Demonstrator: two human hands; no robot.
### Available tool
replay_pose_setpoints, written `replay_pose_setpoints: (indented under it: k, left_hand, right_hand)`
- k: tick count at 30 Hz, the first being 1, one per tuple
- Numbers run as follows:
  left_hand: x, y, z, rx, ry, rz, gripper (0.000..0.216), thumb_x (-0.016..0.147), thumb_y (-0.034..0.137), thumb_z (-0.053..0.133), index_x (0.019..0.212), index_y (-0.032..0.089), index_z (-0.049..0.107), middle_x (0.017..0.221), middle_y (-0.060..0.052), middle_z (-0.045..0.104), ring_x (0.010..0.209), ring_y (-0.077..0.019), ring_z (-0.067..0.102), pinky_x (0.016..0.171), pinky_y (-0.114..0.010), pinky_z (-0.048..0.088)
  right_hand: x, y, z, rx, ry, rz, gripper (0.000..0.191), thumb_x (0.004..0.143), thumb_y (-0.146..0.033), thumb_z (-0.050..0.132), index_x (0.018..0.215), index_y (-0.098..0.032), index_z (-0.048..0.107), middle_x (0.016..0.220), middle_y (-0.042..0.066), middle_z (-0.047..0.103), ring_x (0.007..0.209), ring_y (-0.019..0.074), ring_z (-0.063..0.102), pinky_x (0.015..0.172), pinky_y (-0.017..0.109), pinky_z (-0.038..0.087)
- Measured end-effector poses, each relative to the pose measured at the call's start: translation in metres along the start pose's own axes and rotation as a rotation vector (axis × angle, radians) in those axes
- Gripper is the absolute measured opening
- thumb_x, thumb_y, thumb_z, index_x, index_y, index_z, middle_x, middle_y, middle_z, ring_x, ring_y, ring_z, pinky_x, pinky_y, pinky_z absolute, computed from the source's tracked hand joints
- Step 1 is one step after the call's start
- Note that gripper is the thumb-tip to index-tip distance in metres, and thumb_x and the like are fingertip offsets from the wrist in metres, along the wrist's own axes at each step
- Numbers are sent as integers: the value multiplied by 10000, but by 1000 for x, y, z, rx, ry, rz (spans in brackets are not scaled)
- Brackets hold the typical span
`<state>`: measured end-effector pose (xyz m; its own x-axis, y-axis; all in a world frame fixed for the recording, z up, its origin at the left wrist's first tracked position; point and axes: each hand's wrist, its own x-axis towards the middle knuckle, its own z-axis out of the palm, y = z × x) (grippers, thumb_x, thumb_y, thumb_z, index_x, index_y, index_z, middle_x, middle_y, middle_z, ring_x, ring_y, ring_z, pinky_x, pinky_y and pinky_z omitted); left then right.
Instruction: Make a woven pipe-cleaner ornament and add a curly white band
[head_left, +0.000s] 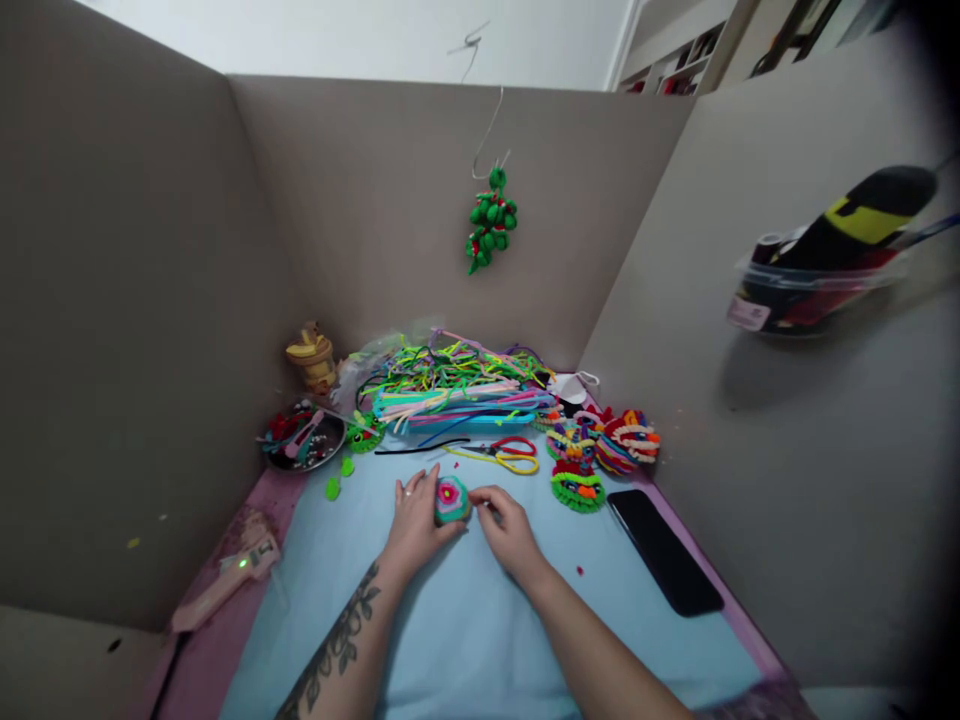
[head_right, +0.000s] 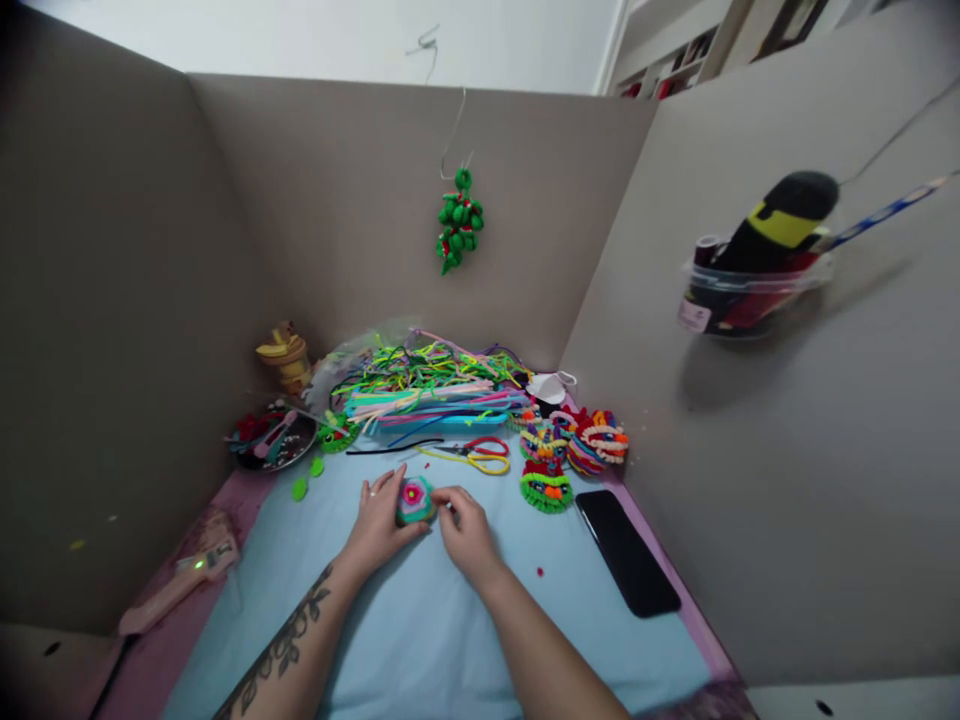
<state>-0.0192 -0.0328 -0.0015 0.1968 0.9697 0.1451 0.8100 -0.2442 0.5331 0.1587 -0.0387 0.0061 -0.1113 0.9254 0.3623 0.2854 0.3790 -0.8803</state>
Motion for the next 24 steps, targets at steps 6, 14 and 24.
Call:
replay_pose_setpoints:
  k: [6,14,24]
  left_hand:
    - [4,3,-7,5,66,32,1042,606,487,753,1457,230,210,1479,-143,337,1392,-375,186,1081,-639,53]
    - [12,2,0,-152,0,108,751,623,439,768,1282,202,498,1268,-125,522,1167,-297,475,978,-440,394]
    - [10,3,1,-199,-23,159,930,557,501,797,1366,254,410,1367,-138,454,1238,-343,413,1003,-499,341]
  right_hand:
    - [15,-8,-16,-71,-50,-37,188,838,-163,484,921,-216,644,916,60,682,880,197,635,756,310,507]
    - [71,-27,-27,-204,-123,-206,186,842,-171,479,895,-213,652,879,56,688,852,196,635,771,326,494]
    - [128,-43,0,-280,-267,-366,223,830,-162,465,896,-219,670,884,58,689,851,199,632,790,338,494]
